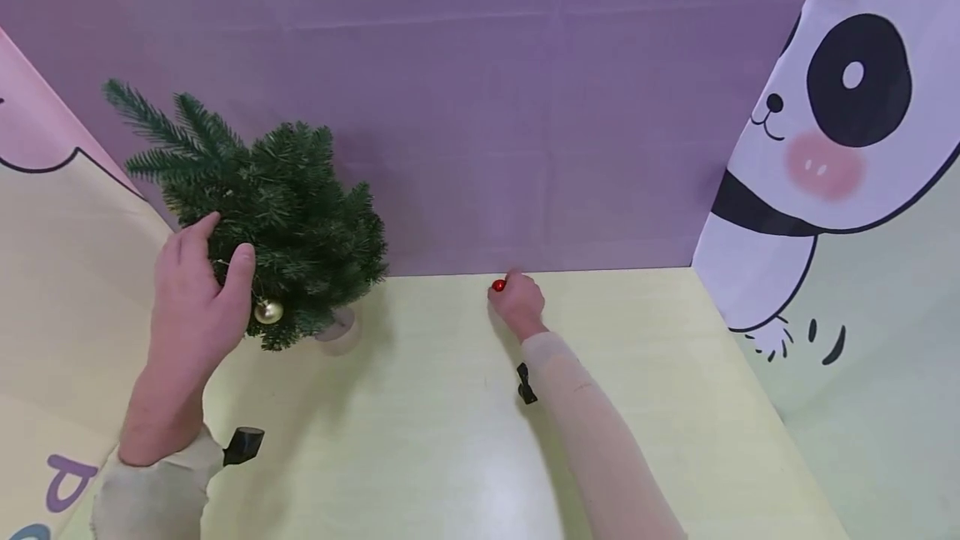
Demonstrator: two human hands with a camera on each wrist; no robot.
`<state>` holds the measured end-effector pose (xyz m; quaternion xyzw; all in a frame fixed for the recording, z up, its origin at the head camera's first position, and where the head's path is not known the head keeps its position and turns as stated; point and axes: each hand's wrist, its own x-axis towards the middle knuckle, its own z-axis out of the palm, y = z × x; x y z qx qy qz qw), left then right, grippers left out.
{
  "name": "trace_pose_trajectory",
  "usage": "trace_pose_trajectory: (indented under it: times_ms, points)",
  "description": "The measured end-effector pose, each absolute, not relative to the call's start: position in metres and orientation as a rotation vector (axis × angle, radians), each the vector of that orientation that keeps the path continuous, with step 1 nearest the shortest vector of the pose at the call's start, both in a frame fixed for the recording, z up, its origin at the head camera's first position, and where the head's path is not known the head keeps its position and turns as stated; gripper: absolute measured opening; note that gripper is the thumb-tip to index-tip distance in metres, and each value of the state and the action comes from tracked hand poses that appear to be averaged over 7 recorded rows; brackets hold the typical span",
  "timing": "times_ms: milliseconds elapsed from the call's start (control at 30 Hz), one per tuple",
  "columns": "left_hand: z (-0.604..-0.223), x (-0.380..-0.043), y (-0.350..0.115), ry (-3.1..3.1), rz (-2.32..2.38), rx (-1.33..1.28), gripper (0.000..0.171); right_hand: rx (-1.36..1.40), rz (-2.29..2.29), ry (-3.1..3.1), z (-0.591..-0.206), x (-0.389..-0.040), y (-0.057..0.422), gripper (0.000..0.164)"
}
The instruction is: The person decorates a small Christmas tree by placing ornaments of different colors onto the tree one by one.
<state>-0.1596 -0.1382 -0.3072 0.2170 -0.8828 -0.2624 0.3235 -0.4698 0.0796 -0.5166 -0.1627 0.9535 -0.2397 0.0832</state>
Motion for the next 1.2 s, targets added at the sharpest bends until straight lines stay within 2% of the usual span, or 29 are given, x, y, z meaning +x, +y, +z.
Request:
trace_pose_trajectory:
  times_ms: [500, 767, 1200]
  points:
    - [-0.296, -0.15, -0.157, -2.386, -0.77, 0.61, 0.074, -0.51, -0.793, 2.819, -0.507, -0.466, 0.083, 0.048]
    - [-0.297, -0.144, -0.158, -2.371, -0.793, 0.6, 0.069, -0.555, -0.875, 2.779, -0.494, -0.461, 0.088, 0.034]
    - [-0.299, -0.138, -0.163, -2.342, -0.84, 0.637, 0.06, -0.791, -1.066, 2.694, -0.45, -0.443, 0.101, 0.028]
